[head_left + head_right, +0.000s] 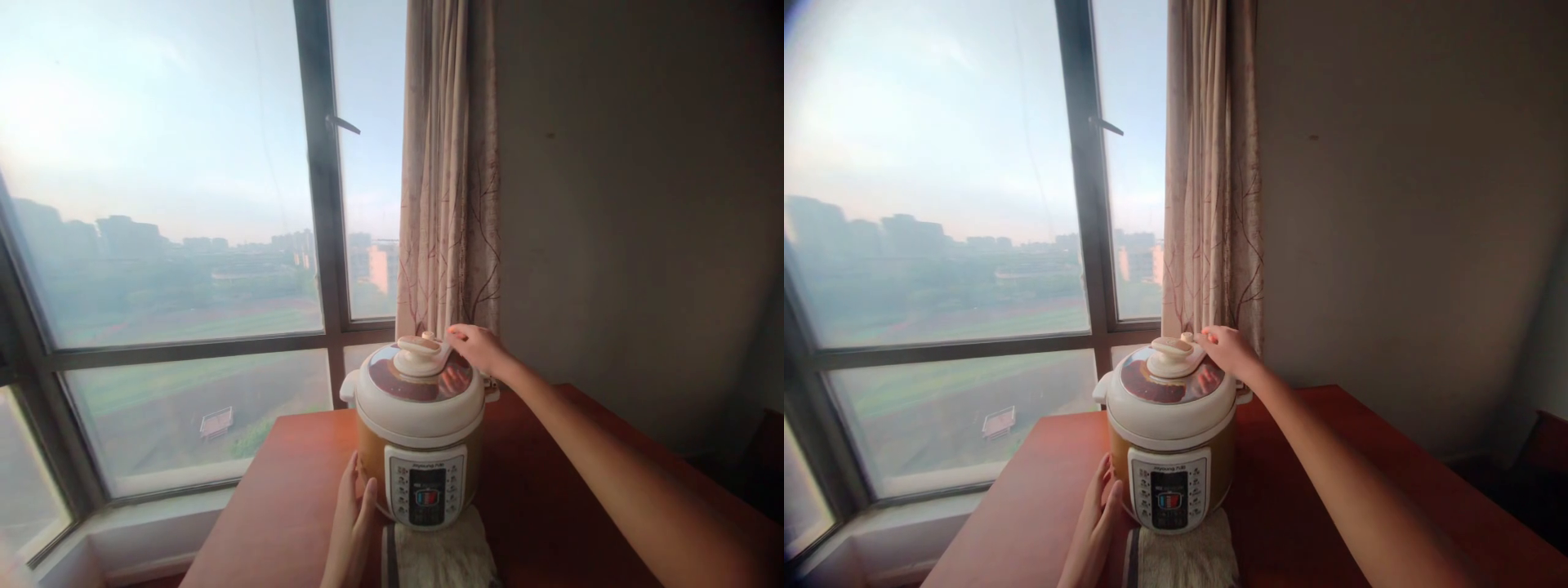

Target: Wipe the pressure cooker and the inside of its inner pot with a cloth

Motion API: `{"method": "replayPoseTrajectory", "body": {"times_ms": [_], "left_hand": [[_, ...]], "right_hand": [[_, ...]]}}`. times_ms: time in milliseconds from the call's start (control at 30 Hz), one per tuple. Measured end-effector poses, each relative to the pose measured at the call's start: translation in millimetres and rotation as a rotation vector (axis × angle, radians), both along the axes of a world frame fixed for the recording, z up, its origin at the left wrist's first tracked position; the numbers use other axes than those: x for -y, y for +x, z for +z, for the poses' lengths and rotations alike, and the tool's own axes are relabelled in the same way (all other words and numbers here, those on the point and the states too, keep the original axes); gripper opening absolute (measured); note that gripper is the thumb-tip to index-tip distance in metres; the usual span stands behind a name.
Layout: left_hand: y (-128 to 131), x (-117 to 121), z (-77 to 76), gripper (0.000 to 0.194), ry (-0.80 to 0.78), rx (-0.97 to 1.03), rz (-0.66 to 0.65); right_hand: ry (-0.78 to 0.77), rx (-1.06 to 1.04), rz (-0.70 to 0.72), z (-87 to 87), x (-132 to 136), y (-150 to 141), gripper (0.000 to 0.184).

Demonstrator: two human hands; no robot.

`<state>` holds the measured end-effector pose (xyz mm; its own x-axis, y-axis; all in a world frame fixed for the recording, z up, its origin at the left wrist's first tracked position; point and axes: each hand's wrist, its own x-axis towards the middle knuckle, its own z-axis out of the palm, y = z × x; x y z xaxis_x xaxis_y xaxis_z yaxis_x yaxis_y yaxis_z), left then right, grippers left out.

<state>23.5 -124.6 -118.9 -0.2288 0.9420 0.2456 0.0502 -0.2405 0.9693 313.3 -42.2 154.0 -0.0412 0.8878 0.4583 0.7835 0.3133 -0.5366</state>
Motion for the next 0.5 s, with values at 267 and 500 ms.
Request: {"method": "replayPoseTrajectory", "body": {"times_ms": [267, 500], "left_hand": [[-18.6, -37.3, 82.5, 0.063, -0.093, 0.339, 0.024], [-10.9, -87.2, 142.5, 0.038, -0.096, 0.546, -0.075]], "right_hand": [[-0.079, -0.604, -0.229, -87.5, 29.6, 73.7, 0.034], [-0.110, -1.016, -0.144, -128.4, 49.4, 38.0, 0.036]]}}
